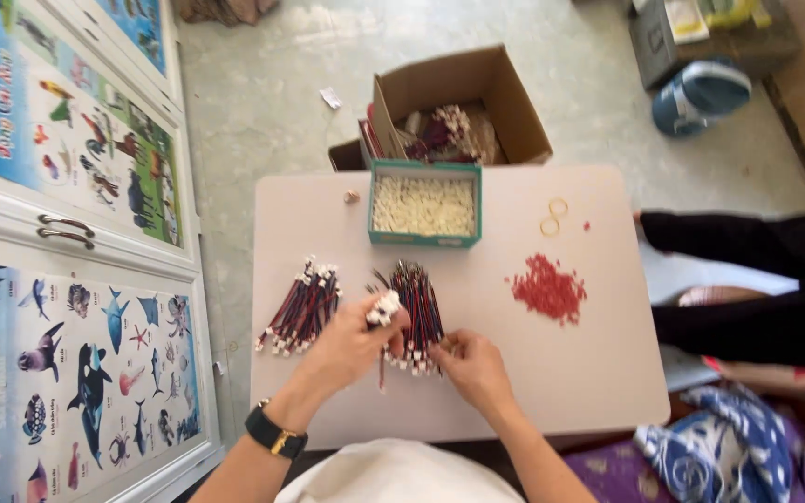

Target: The person assembles small white plastic connectors onto bundles of wires.

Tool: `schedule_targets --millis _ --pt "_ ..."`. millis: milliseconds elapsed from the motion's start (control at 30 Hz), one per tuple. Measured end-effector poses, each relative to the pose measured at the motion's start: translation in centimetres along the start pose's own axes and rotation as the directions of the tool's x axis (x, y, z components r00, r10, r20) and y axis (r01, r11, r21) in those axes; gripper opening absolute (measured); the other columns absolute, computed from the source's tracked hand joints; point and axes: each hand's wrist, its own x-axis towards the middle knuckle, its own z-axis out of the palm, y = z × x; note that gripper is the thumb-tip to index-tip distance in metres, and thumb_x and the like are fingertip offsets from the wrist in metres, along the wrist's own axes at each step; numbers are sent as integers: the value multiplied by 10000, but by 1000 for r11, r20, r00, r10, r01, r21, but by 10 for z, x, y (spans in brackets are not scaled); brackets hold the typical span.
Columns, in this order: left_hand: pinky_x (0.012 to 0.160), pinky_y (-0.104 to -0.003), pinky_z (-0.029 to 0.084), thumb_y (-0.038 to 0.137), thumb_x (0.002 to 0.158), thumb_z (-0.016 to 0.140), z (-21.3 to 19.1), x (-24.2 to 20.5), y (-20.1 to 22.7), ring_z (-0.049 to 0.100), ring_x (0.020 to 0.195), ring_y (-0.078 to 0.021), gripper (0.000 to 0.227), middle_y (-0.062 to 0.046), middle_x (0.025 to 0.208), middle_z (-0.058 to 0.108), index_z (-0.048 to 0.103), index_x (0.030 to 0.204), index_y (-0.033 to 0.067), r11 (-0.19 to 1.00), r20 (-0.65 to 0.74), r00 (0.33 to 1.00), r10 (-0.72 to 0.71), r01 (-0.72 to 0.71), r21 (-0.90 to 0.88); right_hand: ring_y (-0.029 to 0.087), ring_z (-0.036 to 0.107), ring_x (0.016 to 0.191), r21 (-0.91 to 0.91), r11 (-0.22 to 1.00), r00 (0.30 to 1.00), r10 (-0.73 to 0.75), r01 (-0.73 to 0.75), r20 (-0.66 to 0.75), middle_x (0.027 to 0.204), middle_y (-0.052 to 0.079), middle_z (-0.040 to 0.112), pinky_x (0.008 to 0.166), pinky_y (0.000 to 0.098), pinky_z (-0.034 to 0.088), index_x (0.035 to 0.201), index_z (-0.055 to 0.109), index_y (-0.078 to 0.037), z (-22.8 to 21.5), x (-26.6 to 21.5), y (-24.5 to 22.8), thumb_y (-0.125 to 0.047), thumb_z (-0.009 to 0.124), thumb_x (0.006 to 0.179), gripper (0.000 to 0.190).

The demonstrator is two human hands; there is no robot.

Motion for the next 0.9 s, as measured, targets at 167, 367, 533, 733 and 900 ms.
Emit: schedule_targets --millis 167,367,533,733,900 --pt "501 -315 430 291 990 630 17 -5 14 528 555 -109 237 2 631 630 662 926 65 982 21 982 -188 187 21 99 547 547 109 993 997 32 -40 75 602 10 633 534 289 448 901 789 -9 -8 11 8 -279 749 839 279" --pt "581 -316 495 254 901 723 52 -1 -11 555 608 -82 211 -11 642 649 733 884 44 993 -77 993 -90 96 68 60 304 410 526 778 906 127 -344 405 506 -55 420 389 263 208 897 767 -15 -47 -1 4 -218 706 890 211" --pt "588 -312 505 259 885 758 66 -3 5 571 623 -56 230 -5 651 670 740 833 36 995 -158 982 -104 102 -21 46 266 384 638 624 851 85 -451 519 501 -71 392 374 249 167 900 713 -38 -66 -8 -7 -182 769 877 157" --pt "539 -265 447 160 867 775 87 -13 -9 547 638 -48 145 45 705 665 747 799 34 950 -158 985 -63 11 -312 23 286 410 625 734 889 -62 -267 453 552 -81 461 380 235 171 916 687 -29 -73 -28 -12 -130 805 848 169" --pt "492 -223 383 184 930 761 98 -18 2 484 605 -4 139 55 747 614 724 927 50 883 -416 906 -79 -130 -450 8 294 432 784 554 865 -208 -281 457 608 -89 504 399 227 180 932 656 -57 -84 -46 -24 -112 801 849 176"
